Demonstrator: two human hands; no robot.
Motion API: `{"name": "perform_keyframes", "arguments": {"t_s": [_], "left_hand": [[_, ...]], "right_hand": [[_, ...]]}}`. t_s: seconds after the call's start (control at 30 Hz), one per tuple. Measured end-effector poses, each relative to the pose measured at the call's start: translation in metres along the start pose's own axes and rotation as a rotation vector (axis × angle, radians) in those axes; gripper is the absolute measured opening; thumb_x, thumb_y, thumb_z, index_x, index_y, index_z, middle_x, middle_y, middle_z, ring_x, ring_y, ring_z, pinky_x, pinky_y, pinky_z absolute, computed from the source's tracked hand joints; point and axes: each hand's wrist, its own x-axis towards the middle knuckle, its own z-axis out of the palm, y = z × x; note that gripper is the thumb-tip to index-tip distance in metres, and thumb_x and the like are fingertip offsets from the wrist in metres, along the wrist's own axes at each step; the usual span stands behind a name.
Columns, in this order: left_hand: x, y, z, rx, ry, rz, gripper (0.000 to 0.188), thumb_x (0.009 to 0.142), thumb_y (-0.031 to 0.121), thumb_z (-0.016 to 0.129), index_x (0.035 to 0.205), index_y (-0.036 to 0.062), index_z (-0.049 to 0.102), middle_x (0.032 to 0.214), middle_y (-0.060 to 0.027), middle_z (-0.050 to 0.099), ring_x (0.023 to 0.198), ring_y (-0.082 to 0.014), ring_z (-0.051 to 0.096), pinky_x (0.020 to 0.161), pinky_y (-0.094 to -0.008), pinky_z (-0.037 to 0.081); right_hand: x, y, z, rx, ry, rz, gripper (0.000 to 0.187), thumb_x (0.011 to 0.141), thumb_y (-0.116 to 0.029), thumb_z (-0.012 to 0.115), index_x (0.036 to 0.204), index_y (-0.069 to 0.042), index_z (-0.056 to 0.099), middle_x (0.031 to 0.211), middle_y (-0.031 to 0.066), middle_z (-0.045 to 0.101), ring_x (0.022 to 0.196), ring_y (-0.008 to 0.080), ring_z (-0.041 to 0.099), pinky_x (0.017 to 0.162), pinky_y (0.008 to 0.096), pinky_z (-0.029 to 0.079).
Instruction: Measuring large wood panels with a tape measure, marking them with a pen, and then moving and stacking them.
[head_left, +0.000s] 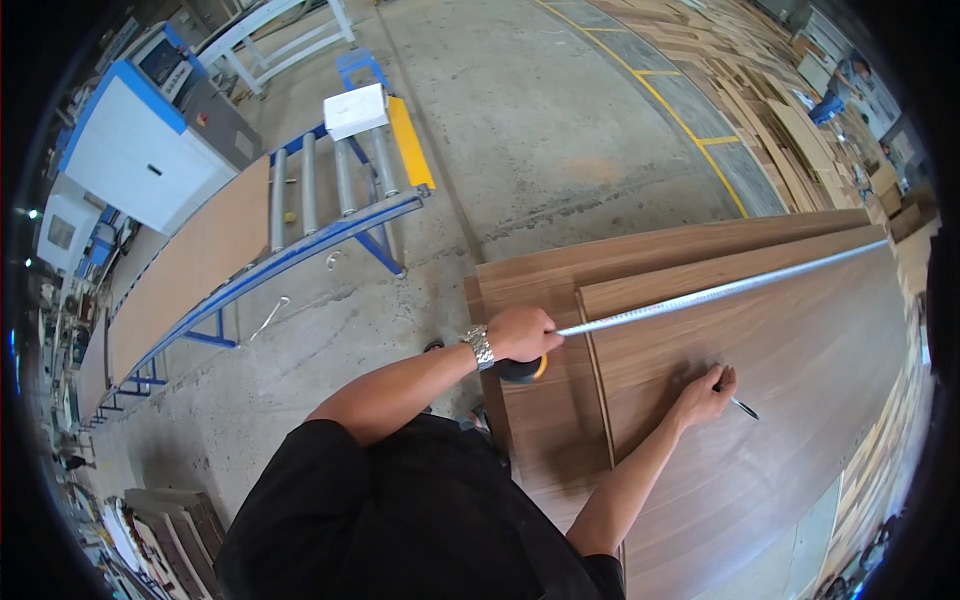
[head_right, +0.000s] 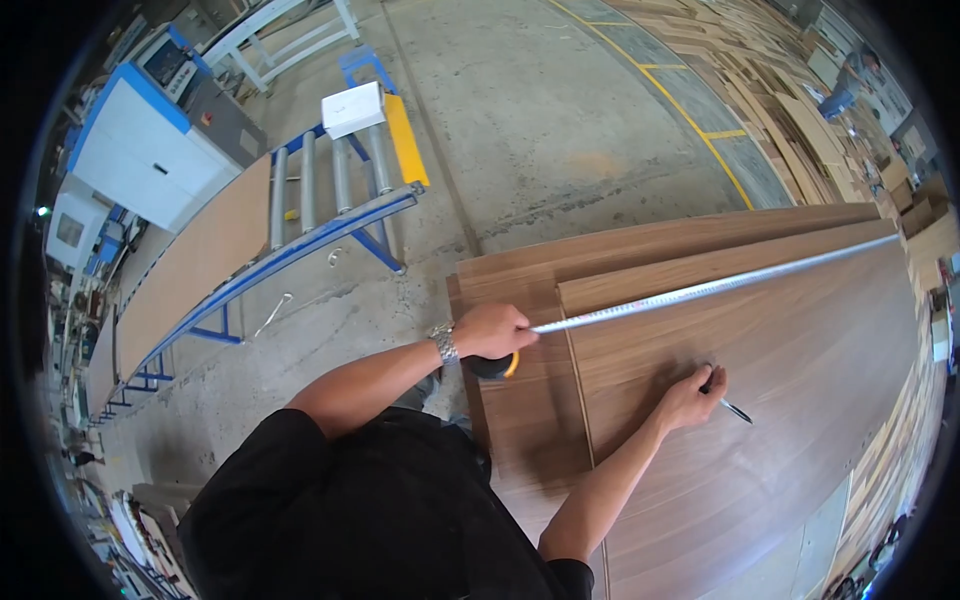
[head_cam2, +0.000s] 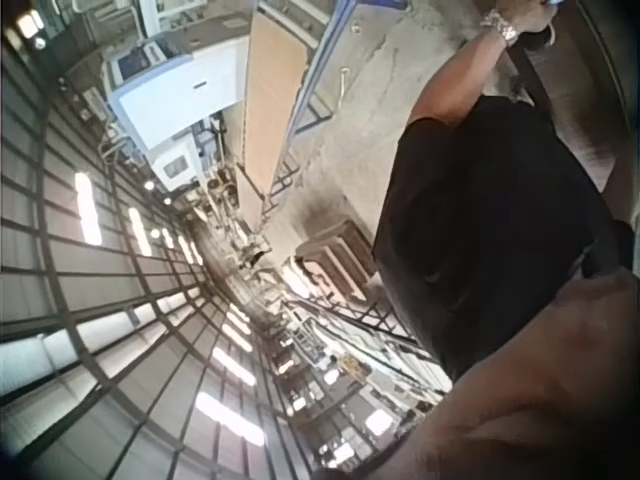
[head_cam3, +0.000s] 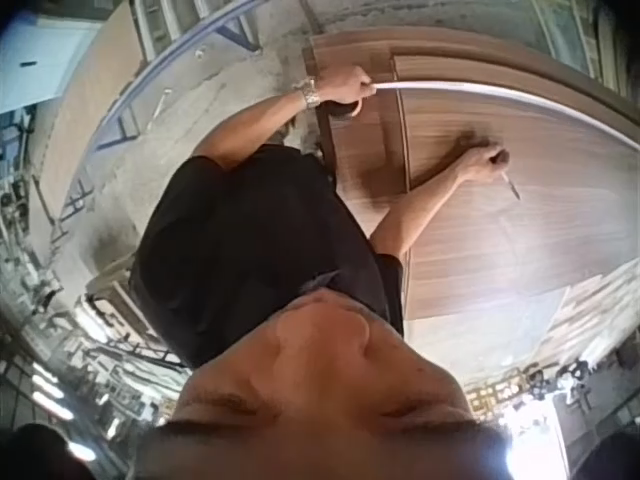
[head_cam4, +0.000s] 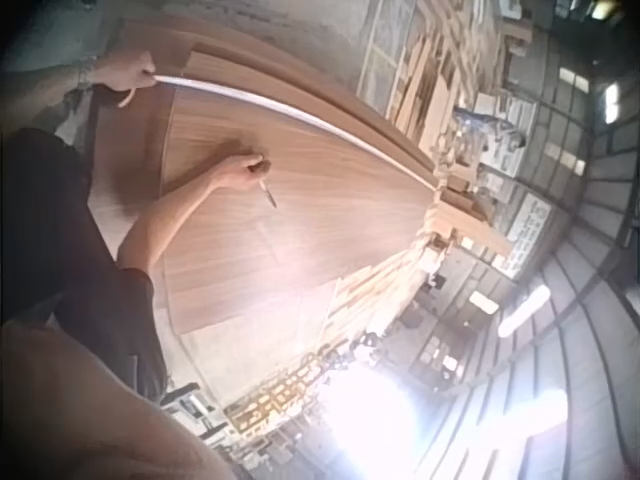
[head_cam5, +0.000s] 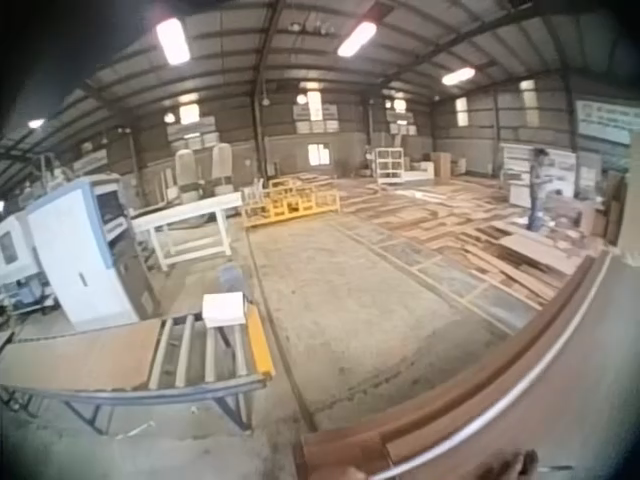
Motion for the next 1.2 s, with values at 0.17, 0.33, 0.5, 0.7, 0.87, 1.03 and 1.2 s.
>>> {"name": "perform_keyframes", "arguments": {"t_s": [0.17,0.33,0.5,0.7,0.87,1.03,1.2], "left_hand": [[-0.016,-0.004,-0.009,-0.29,-0.069,0.123,0.035,0.091,0.04,0.063,0.087,0.0077,0.075,0.074,-0.0165,0.068,0.068,-0.032,0.066,0.062,-0.0419,0.049],[-0.03,-0.011,-0.019,-0.017,-0.019,0.052,0.034,0.092,0.038,0.064,0.093,0.0055,0.075,0.073,-0.0179,0.067,0.064,-0.0267,0.065,0.06,-0.0385,0.049],[-0.05,-0.021,-0.054,-0.418,-0.171,0.11,0.029,0.096,0.03,0.062,0.101,0.0046,0.076,0.073,-0.0088,0.071,0.066,-0.0134,0.066,0.062,-0.0282,0.049],[-0.035,-0.007,-0.047,-0.433,-0.243,0.077,0.03,0.095,0.028,0.062,0.09,0.0025,0.077,0.08,-0.0058,0.074,0.07,-0.0113,0.066,0.067,-0.0291,0.051],[-0.025,-0.005,-0.018,-0.723,-0.423,0.056,0.033,0.102,0.025,0.053,0.111,-0.0027,0.069,0.081,-0.0133,0.073,0.071,-0.0157,0.069,0.066,-0.0288,0.054],[-0.035,0.014,-0.025,-0.861,-0.523,-0.108,0.03,0.1,0.02,0.056,0.113,-0.005,0.068,0.079,-0.0134,0.073,0.068,-0.0169,0.07,0.064,-0.0279,0.055],[-0.026,-0.002,-0.008,-0.742,-0.448,-0.138,0.027,0.097,0.02,0.061,0.107,-0.0019,0.073,0.078,-0.0077,0.072,0.069,-0.0119,0.068,0.064,-0.0248,0.054]], "right_hand": [[-0.007,-0.003,0.008,-0.006,0.009,-0.005,0.041,0.094,-0.025,0.062,0.126,0.001,0.063,0.117,0.0158,0.07,0.11,0.0266,0.065,0.096,0.0361,0.049],[-0.006,-0.003,0.005,0.025,0.019,-0.01,0.039,0.093,-0.023,0.062,0.124,0.0,0.063,0.117,0.0172,0.069,0.106,0.0294,0.066,0.093,0.0388,0.051],[-0.004,0.002,0.005,-0.013,0.028,-0.016,0.037,0.094,-0.022,0.061,0.123,0.0,0.063,0.117,0.0162,0.07,0.107,0.0297,0.067,0.093,0.0386,0.051],[0.002,0.002,0.005,0.01,0.042,-0.011,0.037,0.094,-0.021,0.062,0.124,0.0,0.063,0.116,0.0162,0.07,0.108,0.0277,0.067,0.095,0.0376,0.05],[0.003,0.014,0.009,-0.062,0.057,-0.086,0.031,0.094,-0.019,0.062,0.118,0.001,0.065,0.11,0.0184,0.071,0.104,0.0291,0.068,0.092,0.0391,0.052],[0.001,0.008,0.006,-0.02,0.125,-0.121,0.028,0.09,-0.016,0.066,0.114,-0.002,0.064,0.102,0.0163,0.071,0.096,0.0312,0.067,0.086,0.0414,0.052],[0.003,0.006,-0.004,0.008,0.131,-0.087,0.029,0.088,-0.015,0.065,0.115,-0.003,0.063,0.102,0.016,0.071,0.097,0.0322,0.066,0.088,0.0426,0.05]]}}
